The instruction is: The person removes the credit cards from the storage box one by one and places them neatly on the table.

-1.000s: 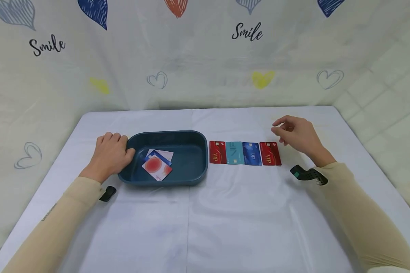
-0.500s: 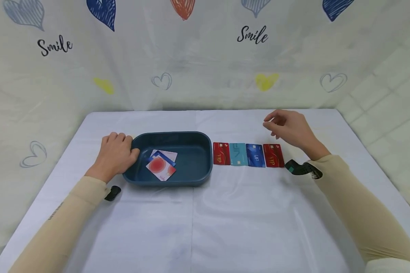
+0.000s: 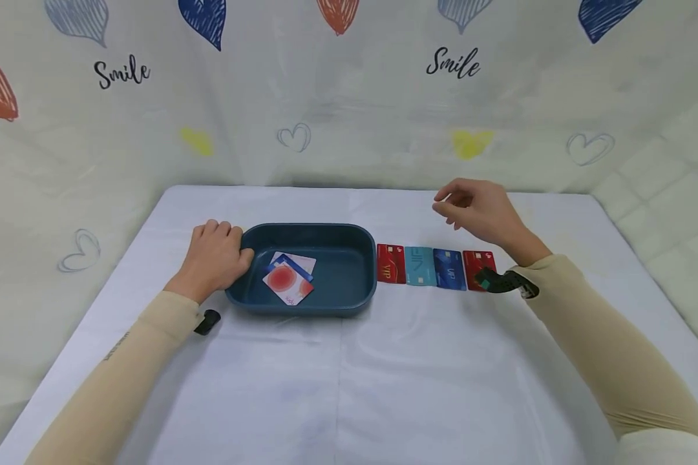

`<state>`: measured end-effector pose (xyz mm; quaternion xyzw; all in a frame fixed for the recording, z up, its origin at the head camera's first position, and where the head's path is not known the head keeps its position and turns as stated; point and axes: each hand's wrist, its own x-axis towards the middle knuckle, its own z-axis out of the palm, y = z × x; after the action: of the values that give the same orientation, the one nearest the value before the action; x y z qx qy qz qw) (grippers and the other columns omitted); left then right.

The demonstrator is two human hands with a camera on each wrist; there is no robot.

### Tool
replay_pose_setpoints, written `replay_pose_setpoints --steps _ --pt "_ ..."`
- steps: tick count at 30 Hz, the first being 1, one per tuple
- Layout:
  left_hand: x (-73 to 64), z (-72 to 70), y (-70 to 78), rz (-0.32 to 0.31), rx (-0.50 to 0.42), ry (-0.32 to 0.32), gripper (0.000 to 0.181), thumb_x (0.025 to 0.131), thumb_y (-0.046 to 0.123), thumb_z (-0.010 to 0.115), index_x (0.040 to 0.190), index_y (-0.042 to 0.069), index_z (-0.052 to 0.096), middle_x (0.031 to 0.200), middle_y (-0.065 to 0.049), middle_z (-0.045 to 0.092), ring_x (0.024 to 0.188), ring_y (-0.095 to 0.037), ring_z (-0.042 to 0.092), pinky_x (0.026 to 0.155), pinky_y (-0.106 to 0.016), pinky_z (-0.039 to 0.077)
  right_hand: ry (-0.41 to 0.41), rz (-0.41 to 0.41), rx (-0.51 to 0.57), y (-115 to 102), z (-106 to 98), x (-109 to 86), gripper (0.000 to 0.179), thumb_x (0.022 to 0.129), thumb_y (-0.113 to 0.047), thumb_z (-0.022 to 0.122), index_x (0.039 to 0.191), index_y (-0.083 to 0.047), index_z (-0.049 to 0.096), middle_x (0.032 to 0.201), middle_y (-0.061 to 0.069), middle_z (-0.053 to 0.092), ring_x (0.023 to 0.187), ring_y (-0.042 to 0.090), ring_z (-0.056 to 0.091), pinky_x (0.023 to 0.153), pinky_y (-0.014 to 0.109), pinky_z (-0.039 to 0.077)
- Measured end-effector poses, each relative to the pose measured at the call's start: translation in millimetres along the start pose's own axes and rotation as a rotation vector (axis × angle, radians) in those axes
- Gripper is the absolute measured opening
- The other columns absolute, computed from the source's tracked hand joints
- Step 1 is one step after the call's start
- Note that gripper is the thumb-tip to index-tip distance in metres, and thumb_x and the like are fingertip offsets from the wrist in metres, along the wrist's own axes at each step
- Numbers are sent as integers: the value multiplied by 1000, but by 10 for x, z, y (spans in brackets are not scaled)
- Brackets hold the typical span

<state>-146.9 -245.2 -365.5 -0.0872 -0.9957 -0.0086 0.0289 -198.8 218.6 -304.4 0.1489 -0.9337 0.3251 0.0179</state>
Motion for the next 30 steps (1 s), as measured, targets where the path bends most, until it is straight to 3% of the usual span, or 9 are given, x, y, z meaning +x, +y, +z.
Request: replay_pose_setpoints --steps 20,30 --pt "5 2 -7 -13 -25 26 40 100 29 44 111 -6 60 104 -20 61 102 -38 47 103 -58 38 -28 -168 49 -555 401 374 18 96 -27 71 109 -14 73 85 8 74 68 24 66 62 27 53" --pt "22 22 -39 -8 -31 39 38 100 29 45 109 -4 61 103 -20 61 102 -37 47 101 -56 39 -92 -225 66 -840 659 511 15 95 -26 72 107 -17 72 85 4 75 66 18 65 64 33 55"
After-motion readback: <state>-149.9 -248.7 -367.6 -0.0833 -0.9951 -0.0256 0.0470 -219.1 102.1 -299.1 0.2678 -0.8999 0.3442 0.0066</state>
